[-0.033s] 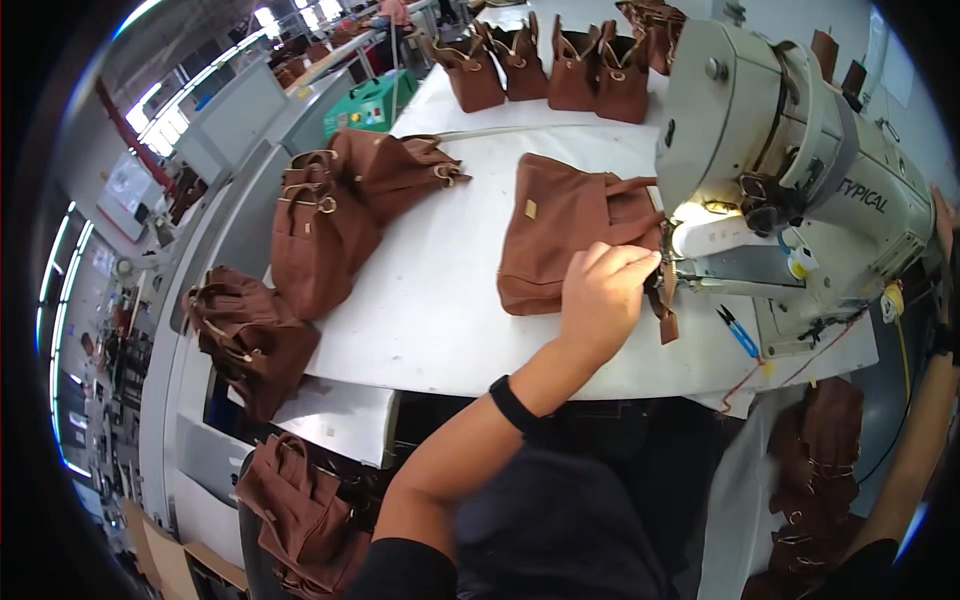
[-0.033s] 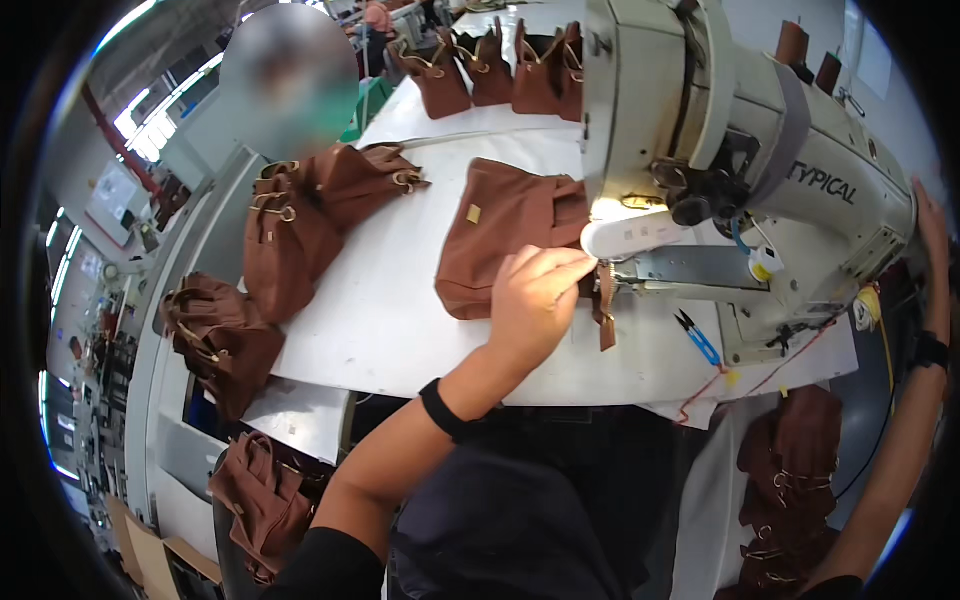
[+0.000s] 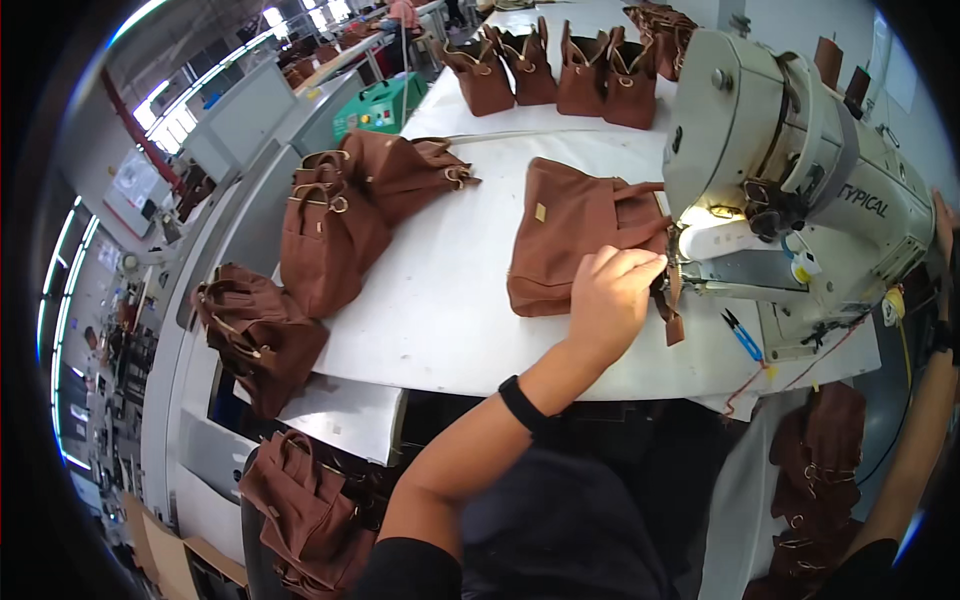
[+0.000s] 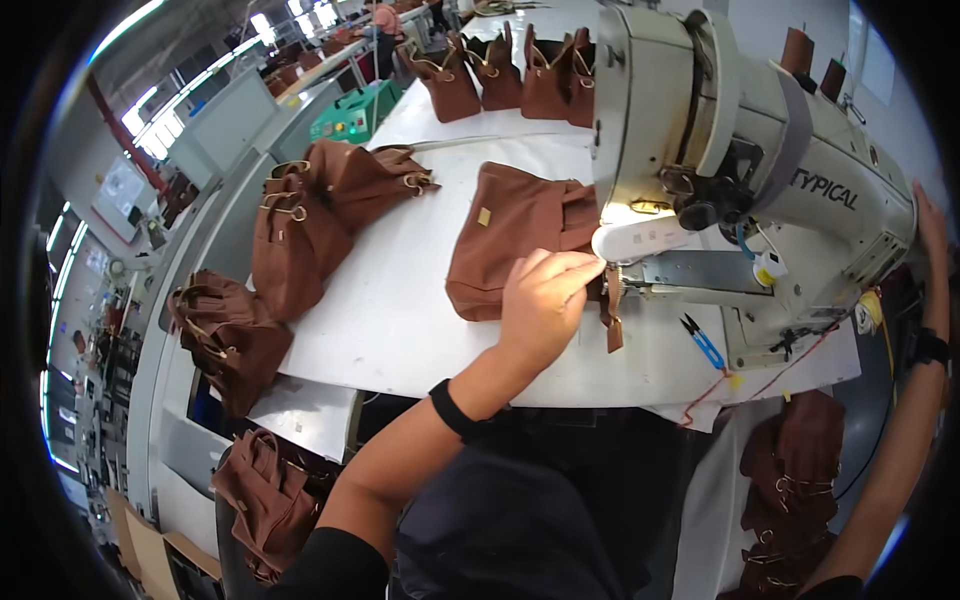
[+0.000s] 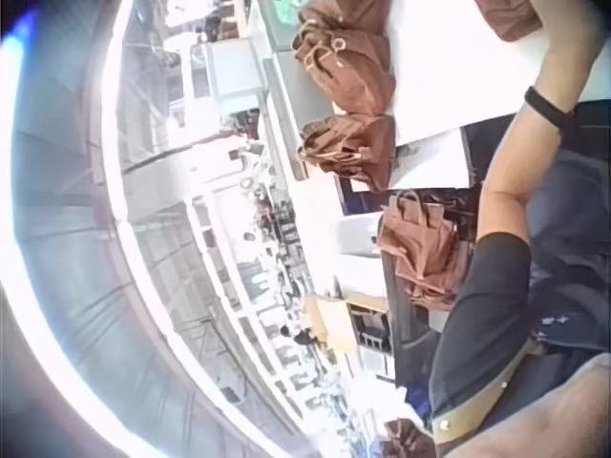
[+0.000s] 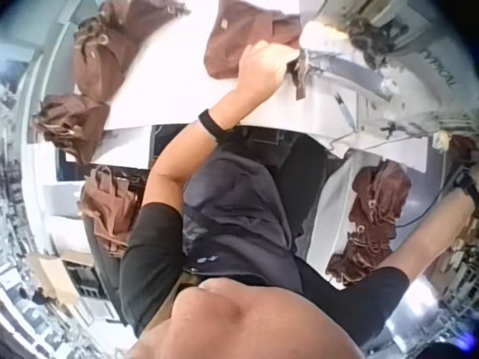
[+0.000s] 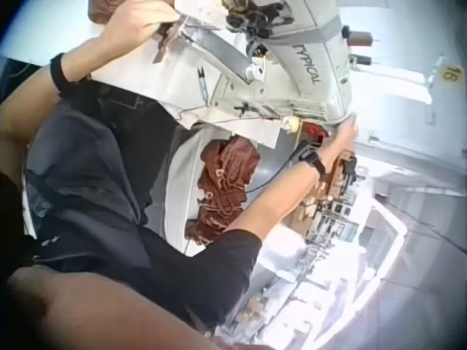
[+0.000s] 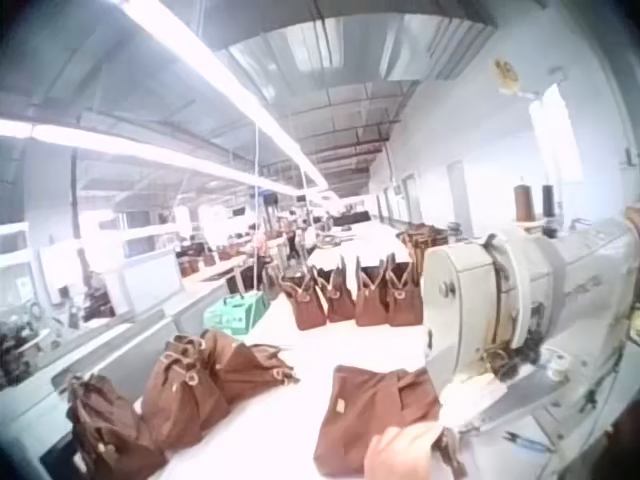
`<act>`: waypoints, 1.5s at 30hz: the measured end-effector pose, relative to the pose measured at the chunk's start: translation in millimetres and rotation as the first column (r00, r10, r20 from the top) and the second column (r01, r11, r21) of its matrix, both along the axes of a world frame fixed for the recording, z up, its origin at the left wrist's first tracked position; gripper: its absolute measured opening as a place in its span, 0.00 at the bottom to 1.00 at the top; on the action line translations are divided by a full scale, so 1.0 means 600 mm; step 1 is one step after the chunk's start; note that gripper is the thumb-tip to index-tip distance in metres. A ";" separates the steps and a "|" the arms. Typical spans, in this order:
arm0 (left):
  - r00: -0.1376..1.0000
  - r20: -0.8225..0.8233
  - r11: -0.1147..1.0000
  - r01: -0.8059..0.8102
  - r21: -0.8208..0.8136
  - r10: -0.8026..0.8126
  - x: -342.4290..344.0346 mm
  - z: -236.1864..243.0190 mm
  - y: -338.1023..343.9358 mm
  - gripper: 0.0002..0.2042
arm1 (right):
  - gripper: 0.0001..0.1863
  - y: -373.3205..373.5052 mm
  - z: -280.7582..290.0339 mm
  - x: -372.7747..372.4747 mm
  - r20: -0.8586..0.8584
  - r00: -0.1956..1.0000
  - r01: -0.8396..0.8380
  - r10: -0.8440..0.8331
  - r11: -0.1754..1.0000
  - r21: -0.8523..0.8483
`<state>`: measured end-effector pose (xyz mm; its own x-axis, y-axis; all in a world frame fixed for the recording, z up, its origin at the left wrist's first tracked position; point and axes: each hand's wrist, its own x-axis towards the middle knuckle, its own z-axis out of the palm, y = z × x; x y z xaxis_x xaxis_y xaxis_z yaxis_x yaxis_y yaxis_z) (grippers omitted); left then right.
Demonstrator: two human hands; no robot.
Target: The person sews a zipper onto a brown handbag using an industrial sewing machine. They align the zipper, guide the bag under the needle, and stitch along the edge. After sewing, they trim excess thread and inspect the finished bag before moving to the next one.
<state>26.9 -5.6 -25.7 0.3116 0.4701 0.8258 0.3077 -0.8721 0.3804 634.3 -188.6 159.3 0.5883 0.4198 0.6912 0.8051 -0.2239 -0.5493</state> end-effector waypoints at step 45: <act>0.293 -0.580 0.647 0.273 -0.711 -0.760 0.025 0.173 0.197 0.26 | 0.17 0.184 -0.253 -0.730 -0.770 0.117 -0.639 0.627 0.641 0.424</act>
